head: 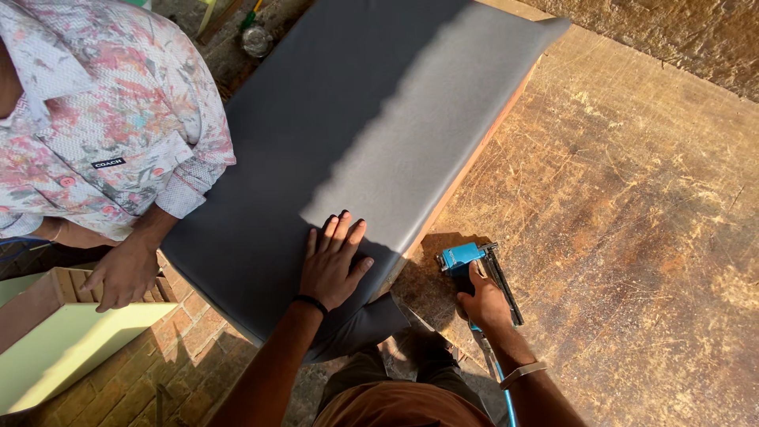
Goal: The person places a yellow foam cushion on a workbench, unfolds a gray fabric cover, and drapes it over the cushion. They smooth the fabric, fold the edges, and use a pneumatic staple gun to secure the fabric to the underside of the cushion. A second person assists by holding the fabric during alignment.
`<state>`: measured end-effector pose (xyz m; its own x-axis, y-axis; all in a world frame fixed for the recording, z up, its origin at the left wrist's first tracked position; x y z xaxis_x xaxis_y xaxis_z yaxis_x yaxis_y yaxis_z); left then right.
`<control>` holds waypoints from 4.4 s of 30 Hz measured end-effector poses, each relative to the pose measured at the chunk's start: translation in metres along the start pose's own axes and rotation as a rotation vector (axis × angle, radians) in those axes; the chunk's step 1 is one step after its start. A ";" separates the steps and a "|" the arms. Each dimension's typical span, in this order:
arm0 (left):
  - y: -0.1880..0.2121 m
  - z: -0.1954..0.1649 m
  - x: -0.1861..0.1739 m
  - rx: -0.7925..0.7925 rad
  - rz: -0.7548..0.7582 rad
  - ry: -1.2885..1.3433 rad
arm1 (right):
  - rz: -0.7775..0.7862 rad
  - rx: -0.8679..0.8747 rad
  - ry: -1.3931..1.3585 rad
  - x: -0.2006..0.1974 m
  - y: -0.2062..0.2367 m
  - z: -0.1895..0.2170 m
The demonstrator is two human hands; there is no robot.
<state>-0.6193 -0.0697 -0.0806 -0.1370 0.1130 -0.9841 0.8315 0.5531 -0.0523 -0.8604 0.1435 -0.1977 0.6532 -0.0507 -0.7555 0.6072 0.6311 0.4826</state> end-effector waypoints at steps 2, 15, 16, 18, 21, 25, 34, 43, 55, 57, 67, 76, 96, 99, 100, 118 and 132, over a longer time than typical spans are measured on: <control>-0.007 0.016 -0.007 -0.042 0.023 0.005 | 0.095 0.182 -0.091 -0.005 0.009 0.009; -0.003 0.050 -0.036 -0.024 0.098 0.073 | -0.420 -0.353 0.142 0.000 0.122 0.231; -0.002 0.050 -0.038 -0.021 0.130 0.063 | -0.449 -0.342 0.180 0.004 0.124 0.237; -0.002 0.050 -0.044 0.024 0.143 0.067 | -0.360 -0.222 0.288 0.011 0.125 0.238; -0.005 0.052 -0.048 0.038 0.204 0.083 | -0.251 -0.099 0.374 0.013 0.119 0.234; -0.024 0.054 -0.052 0.033 0.126 0.085 | -0.337 -0.117 0.403 -0.007 0.090 0.245; -0.099 0.061 -0.045 -0.034 0.143 0.010 | -0.240 -0.081 0.483 -0.054 0.020 0.261; -0.119 0.073 -0.043 -0.132 0.070 0.023 | -0.177 -0.158 0.493 -0.084 -0.020 0.276; -0.072 0.059 -0.024 -0.243 -0.042 -0.021 | -0.103 -0.312 0.554 -0.086 -0.045 0.270; -0.079 0.047 -0.026 -0.284 -0.010 -0.064 | -0.066 -0.370 0.573 -0.091 -0.048 0.266; -0.179 0.050 -0.041 -0.253 0.093 0.029 | -0.150 -0.271 0.524 -0.130 -0.104 0.290; -0.249 0.075 -0.019 -0.374 0.096 -0.049 | -0.189 -0.293 0.516 -0.141 -0.168 0.311; -0.246 0.081 -0.026 -0.437 0.001 -0.031 | -0.269 -0.411 0.539 -0.116 -0.154 0.297; -0.246 0.080 -0.027 -0.439 -0.006 -0.041 | -0.206 -0.441 0.598 -0.101 -0.122 0.282; -0.246 0.079 -0.027 -0.437 -0.011 -0.043 | -0.177 -0.446 0.616 -0.098 -0.110 0.277; -0.148 0.056 -0.004 -0.318 -0.001 0.009 | -0.127 -0.372 0.550 -0.090 -0.080 0.262; -0.068 0.010 -0.010 -0.275 -0.011 -0.024 | -0.177 -0.426 0.479 -0.079 -0.090 0.256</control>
<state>-0.6688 -0.1162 -0.0689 -0.1303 0.0880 -0.9876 0.6518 0.7581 -0.0184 -0.8507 -0.1073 -0.0674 0.2270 0.1063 -0.9681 0.3901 0.9009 0.1904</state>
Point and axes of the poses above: each hand's wrist, its own y-axis away from the middle knuckle, its own x-axis out of the palm, z = x × y, the point moved 3 cm from there along -y, towards the middle knuckle, and after that the axes turned 7 degrees about x, right-handed, at the moved point
